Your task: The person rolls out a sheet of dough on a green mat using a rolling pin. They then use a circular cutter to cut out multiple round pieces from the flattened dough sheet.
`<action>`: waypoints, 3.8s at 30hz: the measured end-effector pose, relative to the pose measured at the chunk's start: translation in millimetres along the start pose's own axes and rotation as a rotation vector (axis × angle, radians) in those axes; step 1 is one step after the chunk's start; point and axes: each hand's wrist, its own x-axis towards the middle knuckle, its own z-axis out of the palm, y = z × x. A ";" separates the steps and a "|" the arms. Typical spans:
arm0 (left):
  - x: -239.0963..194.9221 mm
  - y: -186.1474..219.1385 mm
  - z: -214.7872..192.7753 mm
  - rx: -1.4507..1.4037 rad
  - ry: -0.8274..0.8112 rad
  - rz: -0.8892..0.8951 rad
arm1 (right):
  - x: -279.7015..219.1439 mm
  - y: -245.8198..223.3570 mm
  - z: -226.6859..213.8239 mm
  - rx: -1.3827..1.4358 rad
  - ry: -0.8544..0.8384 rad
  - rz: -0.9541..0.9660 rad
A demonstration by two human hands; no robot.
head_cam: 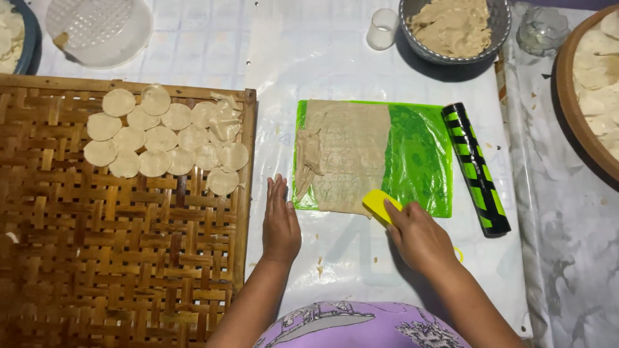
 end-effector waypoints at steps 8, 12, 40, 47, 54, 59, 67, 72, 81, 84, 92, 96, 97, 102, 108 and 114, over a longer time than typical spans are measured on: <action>3.0 8.3 -0.4 -0.048 -0.011 -0.047 | -16.3 76.8 25.6 0.006 0.398 0.023; 2.8 6.4 0.1 -0.109 0.011 -0.053 | 26.9 123.4 14.7 -0.008 0.693 0.202; 156.7 -25.1 22.3 0.592 -0.326 0.109 | 148.3 -65.1 17.3 -0.103 0.580 -0.181; 221.1 -12.2 35.7 0.610 -0.401 -0.049 | 219.3 -54.2 -19.4 -0.053 0.376 -0.059; 279.1 -32.1 60.9 0.663 -0.432 -0.243 | 273.8 -50.1 -58.1 -0.025 0.429 -0.053; 255.3 -0.2 27.8 0.423 -0.220 -0.126 | 236.1 -60.4 -46.9 -0.001 0.522 -0.107; 204.3 -22.2 38.0 0.525 -0.227 0.050 | 203.2 -66.3 0.3 -0.081 0.544 -0.229; 253.5 -24.0 54.6 0.632 -0.369 -0.068 | 239.1 -63.4 -47.6 -0.111 0.250 -0.136; 330.9 -45.4 72.7 0.325 -0.311 -0.208 | 315.1 -19.8 -93.5 0.091 0.017 -0.424; 343.8 -54.6 61.7 0.103 -0.070 -0.074 | 297.0 -35.7 -128.1 0.178 -0.051 -0.260; 269.6 -3.2 2.6 0.320 -0.111 0.008 | 216.9 -34.2 -72.1 -0.093 0.179 -0.520; 244.7 -14.9 27.1 0.460 -0.225 -0.023 | 205.9 -45.9 -67.6 0.027 0.112 -0.344; 242.6 -15.6 31.0 0.460 -0.223 -0.023 | 218.3 -42.1 -65.8 0.027 0.113 -0.345; 224.2 -15.5 41.1 0.642 -0.383 -0.014 | 239.1 -41.2 -53.9 0.035 0.160 -0.048; 186.3 -21.4 33.3 0.604 -0.479 -0.072 | 201.5 -40.9 -34.3 -0.023 0.115 -0.071; 133.0 -16.3 20.6 0.577 -0.431 -0.020 | 146.8 -44.6 -10.4 -0.063 0.302 -0.190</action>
